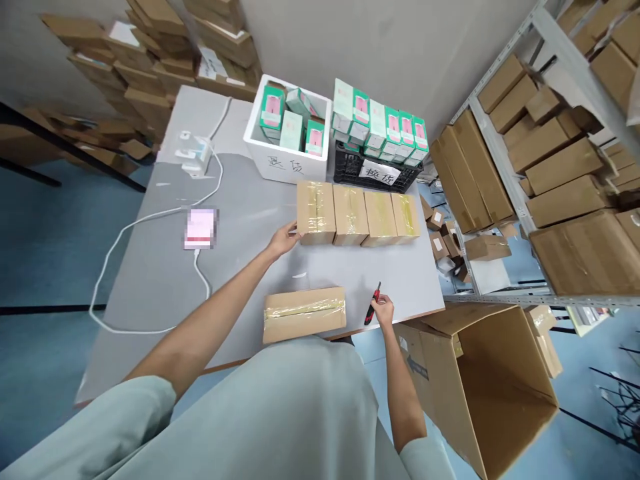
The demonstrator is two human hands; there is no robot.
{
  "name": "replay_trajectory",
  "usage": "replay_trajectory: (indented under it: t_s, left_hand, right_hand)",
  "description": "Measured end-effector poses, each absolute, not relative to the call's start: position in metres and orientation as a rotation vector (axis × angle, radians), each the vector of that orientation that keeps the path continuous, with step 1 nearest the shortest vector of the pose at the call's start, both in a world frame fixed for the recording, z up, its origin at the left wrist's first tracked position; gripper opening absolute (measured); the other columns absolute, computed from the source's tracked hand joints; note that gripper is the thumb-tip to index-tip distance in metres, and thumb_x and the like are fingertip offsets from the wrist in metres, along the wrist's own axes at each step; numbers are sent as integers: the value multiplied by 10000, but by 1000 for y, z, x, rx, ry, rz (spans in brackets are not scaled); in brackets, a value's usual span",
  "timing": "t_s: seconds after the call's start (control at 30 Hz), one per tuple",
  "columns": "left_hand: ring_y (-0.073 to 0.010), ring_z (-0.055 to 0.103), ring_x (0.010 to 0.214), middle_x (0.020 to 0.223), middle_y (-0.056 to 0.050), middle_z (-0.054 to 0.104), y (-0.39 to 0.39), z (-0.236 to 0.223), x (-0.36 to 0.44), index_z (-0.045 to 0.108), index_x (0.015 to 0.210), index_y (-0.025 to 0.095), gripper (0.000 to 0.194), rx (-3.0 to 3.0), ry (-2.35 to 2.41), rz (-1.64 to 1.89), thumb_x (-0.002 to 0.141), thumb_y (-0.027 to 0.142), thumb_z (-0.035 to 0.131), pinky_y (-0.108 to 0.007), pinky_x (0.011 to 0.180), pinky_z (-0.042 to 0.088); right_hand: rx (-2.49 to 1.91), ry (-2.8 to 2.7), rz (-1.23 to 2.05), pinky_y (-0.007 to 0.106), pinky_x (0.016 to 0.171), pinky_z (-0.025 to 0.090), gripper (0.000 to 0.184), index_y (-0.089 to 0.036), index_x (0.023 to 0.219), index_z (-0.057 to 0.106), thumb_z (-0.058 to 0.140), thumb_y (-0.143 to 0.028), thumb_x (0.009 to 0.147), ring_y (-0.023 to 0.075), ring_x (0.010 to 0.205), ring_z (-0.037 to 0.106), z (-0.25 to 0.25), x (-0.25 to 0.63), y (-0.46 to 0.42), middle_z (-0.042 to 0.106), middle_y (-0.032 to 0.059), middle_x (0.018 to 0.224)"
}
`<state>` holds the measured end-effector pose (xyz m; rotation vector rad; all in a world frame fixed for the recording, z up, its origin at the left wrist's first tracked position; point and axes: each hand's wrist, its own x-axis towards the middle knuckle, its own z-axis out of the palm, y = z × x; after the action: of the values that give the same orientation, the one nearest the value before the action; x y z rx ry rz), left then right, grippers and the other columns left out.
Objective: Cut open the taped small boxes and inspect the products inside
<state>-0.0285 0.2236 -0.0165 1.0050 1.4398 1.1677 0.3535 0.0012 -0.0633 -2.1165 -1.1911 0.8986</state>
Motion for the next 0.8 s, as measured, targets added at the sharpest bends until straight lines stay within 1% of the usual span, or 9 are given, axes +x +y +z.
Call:
replay_trajectory:
  t_s: [0.07,0.13,0.23,0.3,0.43,0.53,0.6,0.73,0.8]
  left_hand:
    - [-304,801,1106,1203,-137,839,191,-25,-43,787,1407,202,571,977,1460,1147,901,413,947,-498,1086,660]
    - [-311,817,998,1014,-106,856,147,-34,-63,811,1341,194,620,941,1478,1115,763,358,963,-515,1083,653]
    - [-325,837,963,926,-78,859,70,-47,-96,810,1282,192,648,877,1501,1069,673,382,924,-528,1079,652]
    - [-331,845,966,923,-76,860,23,-50,-117,799,1259,196,663,827,1536,1049,645,419,912,-518,1072,653]
    - [-341,852,1015,925,-71,856,-38,-48,-144,774,1243,212,640,727,1603,1031,656,444,879,-492,1056,660]
    - [-341,855,1058,963,-83,862,-57,-42,-151,776,1264,200,625,707,1593,1045,688,430,854,-495,1058,669]
    - [-338,856,1084,993,-95,868,-62,-38,-150,781,1286,191,628,709,1568,1053,707,425,849,-493,1063,673]
    - [-336,857,1126,1063,-114,887,-65,-30,-142,777,1366,173,663,747,1507,1069,757,432,822,-506,1104,667]
    - [-339,855,1138,1104,-124,893,-66,-26,-136,772,1412,166,679,816,1452,1065,792,442,804,-519,1123,664]
  right_hand:
    - [-2088,-1115,929,327,672,601,419,-290,812,548,742,-658,762,232,665,723,-52,345,-11,703,1,695]
    - [-2058,-1083,970,305,632,574,483,-294,815,524,729,-724,733,200,614,676,-39,337,-21,646,-35,658]
    - [-2015,-1092,1049,266,548,516,544,-292,859,521,717,-775,704,164,538,608,-16,326,-28,583,-87,621]
    - [-1993,-1122,1107,249,495,480,548,-290,895,517,713,-763,698,141,482,565,0,319,-26,596,-99,634]
    - [-1958,-1243,1193,246,459,459,520,-290,950,504,729,-662,664,118,442,525,30,301,-4,678,-89,696]
    - [-1923,-1387,1250,271,502,500,536,-289,999,510,759,-603,643,128,472,552,49,286,19,747,-72,771]
    - [-1896,-1610,1264,292,562,529,518,-294,1029,497,744,-588,681,143,505,588,61,273,33,807,-40,858]
    - [-1843,-2331,1030,313,733,538,402,-290,1136,517,660,-485,815,216,720,732,87,237,55,881,32,1035]
    - [-1835,-2673,859,327,792,533,428,-269,1257,561,657,-426,872,269,856,794,98,216,61,894,64,1101]
